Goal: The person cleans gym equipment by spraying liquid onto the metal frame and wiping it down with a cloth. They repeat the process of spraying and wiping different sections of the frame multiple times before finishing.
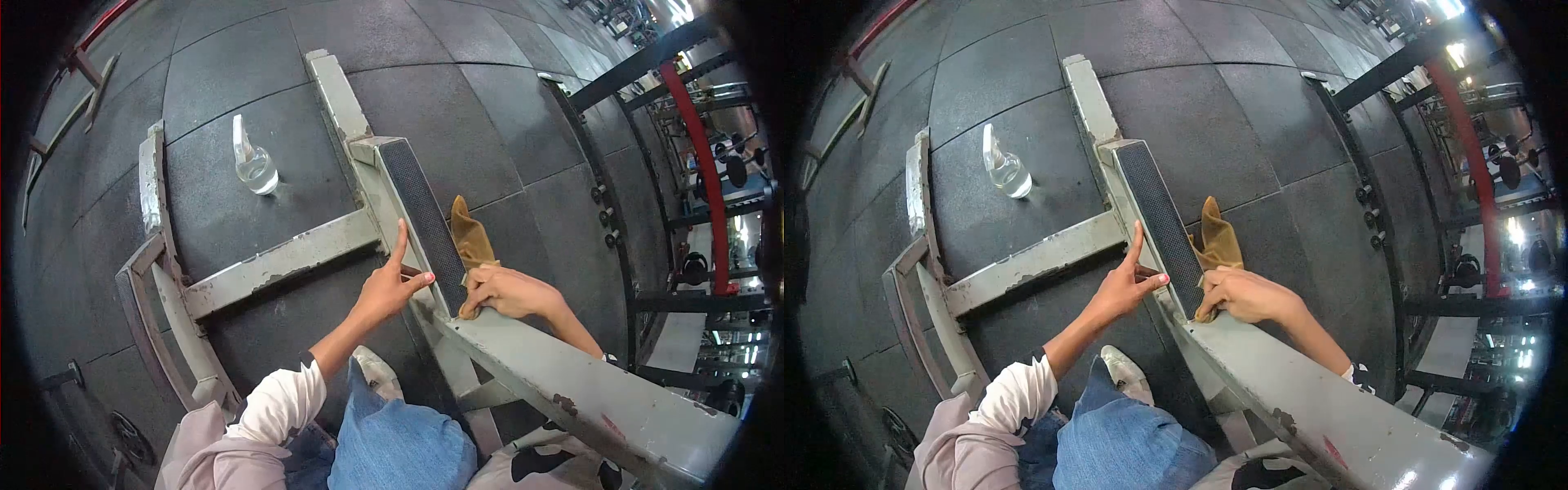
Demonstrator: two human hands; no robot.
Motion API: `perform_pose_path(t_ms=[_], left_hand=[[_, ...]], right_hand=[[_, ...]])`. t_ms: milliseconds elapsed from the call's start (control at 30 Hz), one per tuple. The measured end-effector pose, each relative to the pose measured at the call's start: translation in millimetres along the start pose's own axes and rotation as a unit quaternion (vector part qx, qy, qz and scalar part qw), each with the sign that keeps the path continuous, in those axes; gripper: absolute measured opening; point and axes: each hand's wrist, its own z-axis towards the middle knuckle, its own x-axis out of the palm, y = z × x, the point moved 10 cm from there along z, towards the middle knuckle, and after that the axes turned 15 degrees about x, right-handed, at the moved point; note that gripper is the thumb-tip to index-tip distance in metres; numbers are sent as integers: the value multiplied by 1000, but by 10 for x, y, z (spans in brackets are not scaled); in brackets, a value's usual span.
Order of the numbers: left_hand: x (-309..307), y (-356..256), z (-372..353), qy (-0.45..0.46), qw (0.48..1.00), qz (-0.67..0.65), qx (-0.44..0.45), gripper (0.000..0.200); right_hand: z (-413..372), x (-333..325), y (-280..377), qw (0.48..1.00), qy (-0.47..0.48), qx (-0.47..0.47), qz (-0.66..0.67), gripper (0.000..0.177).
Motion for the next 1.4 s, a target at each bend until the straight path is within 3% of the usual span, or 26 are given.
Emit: perform_pose_path(t_ms=[67, 133, 267, 333, 367, 500, 533, 567, 600, 633, 667, 700, 833, 933, 1000, 1067, 1133, 1200, 1267, 1333, 1400], left_hand=[[-14, -9, -10, -1, 1000, 9, -3, 102], [-13, -4, -6, -3, 1000, 15, -1, 101], [-14, 30, 7, -6, 1000, 27, 11, 102], [-29, 15, 11, -6, 999, 47, 17, 103], [-61, -15, 16, -9, 999, 50, 17, 103], [-157, -113, -8, 56, 982, 179, -1, 106], [-188, -155, 21, 84, 969, 231, 11, 107], [-256, -177, 21, 119, 958, 260, -16, 94], [-397, -209, 53, 117, 958, 263, -16, 94], [-457, -257, 68, 177, 939, 294, 24, 85], [-510, -309, 56, 237, 914, 323, 63, 78], [-692, -404, 6, 248, 906, 341, 38, 67], [-1529, -409, -223, 208, 895, 394, 28, 61], [-2137, -349, -535, 163, 912, 376, -27, 59], [-2426, -225, -741, 146, 910, 386, -42, 59], [-2707, -58, -937, 95, 922, 366, -87, 59], [-2754, 68, -1022, 72, 932, 343, -93, 58], [-2502, 30, -1009, 76, 978, 187, -48, 62], [-2080, -129, -969, 134, 991, 15, 11, 79], [-1691, -495, -1001, 145, 969, -187, 70, 94], [-1538, -528, -1088, 145, 955, -257, 35, 99]], right_hand=[[-19, -8, -80, 999, -26, 0, -29, 35], [-29, -23, -254, 997, -18, 73, 36, 36], [-115, -93, -385, 994, -74, 83, 4, 32], [-246, -231, -651, 966, -177, 119, -149, 25], [-352, -240, -723, 966, -179, 114, -150, 25], [-992, -4, -1230, 969, -98, 218, 68, 18], [-1182, 128, -1340, 944, -55, 306, 112, 18], [-1441, 290, -1407, 907, -11, 390, 156, 18], [-1635, 330, -1236, 917, -49, 288, 274, 18], [-1815, 311, -1068, 902, -85, 177, 385, 19], [-1959, 381, -921, 887, -67, 144, 433, 18], [-2044, 562, -755, 882, -13, 155, 444, 18], [-2172, 1101, -34, 860, 180, 123, 461, 18], [-2011, 1202, 447, 851, 230, 57, 469, 18], [-1769, 1059, 697, 859, 187, 4, 477, 19], [-1461, 666, 996, 858, 49, -95, 503, 15], [-1113, 290, 1170, 847, -121, -103, 507, 10], [-663, 16, 1291, 856, -217, -33, 468, 9], [-184, -285, 1512, 818, -299, -64, 487, 13], [401, -422, 1733, 780, -282, -63, 555, 18], [971, -457, 1947, 789, -299, -109, 525, 20]])
